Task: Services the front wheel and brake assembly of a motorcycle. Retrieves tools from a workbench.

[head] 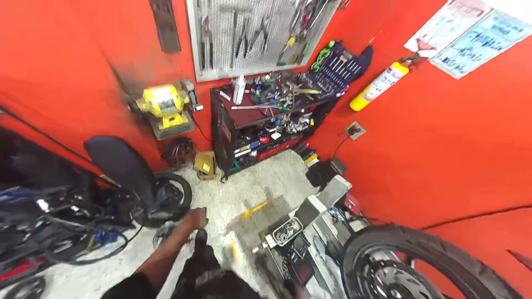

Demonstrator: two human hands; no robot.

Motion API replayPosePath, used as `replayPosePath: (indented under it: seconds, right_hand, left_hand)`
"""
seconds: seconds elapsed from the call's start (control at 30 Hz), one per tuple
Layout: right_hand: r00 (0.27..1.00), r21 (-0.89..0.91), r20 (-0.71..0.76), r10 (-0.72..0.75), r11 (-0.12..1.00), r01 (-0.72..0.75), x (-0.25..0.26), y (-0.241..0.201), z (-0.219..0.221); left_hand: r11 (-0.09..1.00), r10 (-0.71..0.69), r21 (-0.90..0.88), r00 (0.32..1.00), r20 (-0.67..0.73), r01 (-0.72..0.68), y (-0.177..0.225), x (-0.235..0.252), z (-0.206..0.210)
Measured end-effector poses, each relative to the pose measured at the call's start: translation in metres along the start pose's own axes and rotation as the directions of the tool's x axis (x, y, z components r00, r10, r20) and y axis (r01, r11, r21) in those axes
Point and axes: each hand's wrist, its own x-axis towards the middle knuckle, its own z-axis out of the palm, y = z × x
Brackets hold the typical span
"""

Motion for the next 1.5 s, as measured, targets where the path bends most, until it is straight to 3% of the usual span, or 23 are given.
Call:
replayPosePath:
  seconds: [0.07,0.1,0.17,0.23,0.27,0.33,0.37,0.43,0.53,0.63,0.7,0.77,0.8,0.83,0.87,0.93,0.97,1.03,1.1,1.2,1.27,1.37,1.5]
  right_hand:
    - [0.956,-0.034,0.153,-0.251,0.965,0.259,0.031,-0.093,0.025]
    - [0.866,0.05,0.242,-0.437,0.897,0.438,0.045,-0.136,0.038]
    - [0.54,0.314,0.422,-0.729,0.676,0.667,0.063,-0.212,0.051]
    - [0.237,0.449,0.592,-0.77,0.56,0.697,0.077,-0.262,0.057]
    - [0.15,0.462,0.652,-0.743,0.546,0.699,0.085,-0.276,0.062]
    - [0.095,0.454,0.723,-0.685,0.573,0.682,0.102,-0.289,0.072]
    - [0.112,0.445,0.74,-0.663,0.608,0.658,0.113,-0.293,0.078]
    - [0.232,0.377,0.777,-0.585,0.728,0.573,0.13,-0.303,0.081]
    - [0.395,0.276,0.813,-0.428,0.88,0.386,0.15,-0.319,0.081]
    - [0.34,0.442,0.733,-0.589,0.793,0.419,0.207,-0.298,0.093]
    - [0.307,0.429,0.756,-0.578,0.792,0.435,0.242,-0.315,0.07]
    - [0.271,0.427,0.716,-0.643,0.711,0.559,0.276,-0.33,0.042]
    - [0.309,0.372,0.688,-0.657,0.685,0.627,0.285,-0.336,0.028]
    - [0.363,0.293,0.678,-0.64,0.687,0.664,0.294,-0.34,0.012]
    - [0.42,0.225,0.655,-0.628,0.693,0.685,0.307,-0.342,-0.002]
    - [0.578,0.094,0.581,-0.574,0.752,0.653,0.334,-0.34,-0.025]
    - [0.677,-0.006,0.528,-0.512,0.795,0.607,0.345,-0.337,-0.034]
    - [0.843,-0.243,0.412,-0.347,0.849,0.469,0.364,-0.326,-0.048]
    - [0.923,-0.395,0.321,-0.212,0.856,0.334,0.376,-0.317,-0.063]
    - [0.955,-0.409,0.267,-0.13,0.882,0.234,0.409,-0.318,-0.095]
    - [0.957,-0.436,0.291,-0.011,0.889,0.143,0.431,-0.319,-0.115]
    - [0.945,-0.505,0.311,0.102,0.86,0.073,0.475,-0.334,-0.145]
    - [0.963,-0.585,0.261,0.074,0.806,0.096,0.539,-0.395,-0.206]
  left_hand:
    - [0.996,0.03,-0.084,0.988,0.152,-0.017,-0.052,0.001,0.007]
    - [0.991,0.063,-0.133,0.974,0.217,-0.034,-0.076,0.001,0.005]
    - [0.972,0.146,-0.221,0.95,0.275,-0.086,-0.117,0.004,0.012]
    - [0.972,0.123,-0.234,0.914,0.386,-0.032,-0.148,0.004,0.035]
    - [0.974,0.125,-0.228,0.879,0.46,-0.019,-0.157,0.0,0.043]
    - [0.962,0.163,-0.272,0.824,0.542,-0.011,-0.156,-0.019,0.039]
    - [0.95,0.149,-0.309,0.821,0.551,0.035,-0.15,-0.026,0.024]
    - [0.877,0.071,-0.431,0.829,0.554,0.213,-0.135,-0.028,-0.012]
    - [0.812,0.085,-0.523,0.833,0.546,0.26,-0.131,-0.002,-0.03]
    - [0.736,0.021,-0.582,0.847,0.532,0.347,-0.111,0.022,-0.071]
    - [0.72,0.023,-0.625,0.889,0.458,0.303,-0.089,0.032,-0.103]
    - [0.739,-0.067,-0.618,0.943,0.327,0.267,-0.041,0.013,-0.152]
    - [0.753,-0.109,-0.602,0.953,0.283,0.265,-0.021,0.008,-0.17]
    - [0.846,0.193,-0.529,0.889,0.416,0.064,-0.042,0.052,-0.184]
    - [0.867,0.152,-0.487,0.88,0.449,0.099,-0.032,0.095,-0.191]
    - [0.909,-0.069,-0.36,0.927,0.368,0.211,-0.004,0.167,-0.203]
    - [0.939,-0.096,-0.282,0.94,0.328,0.195,0.014,0.192,-0.215]
    - [0.982,0.008,-0.184,0.968,0.25,0.04,0.051,0.217,-0.246]
    - [0.967,0.162,-0.205,0.987,0.025,-0.153,0.089,0.233,-0.28]
    - [0.908,0.255,-0.206,0.872,-0.419,-0.364,0.162,0.277,-0.349]
    - [0.926,0.214,-0.146,0.805,-0.554,-0.347,0.204,0.305,-0.387]
    - [0.983,0.127,-0.033,0.796,-0.592,-0.181,0.241,0.363,-0.434]
    - [0.994,0.091,0.002,0.835,-0.543,-0.108,0.254,0.426,-0.477]
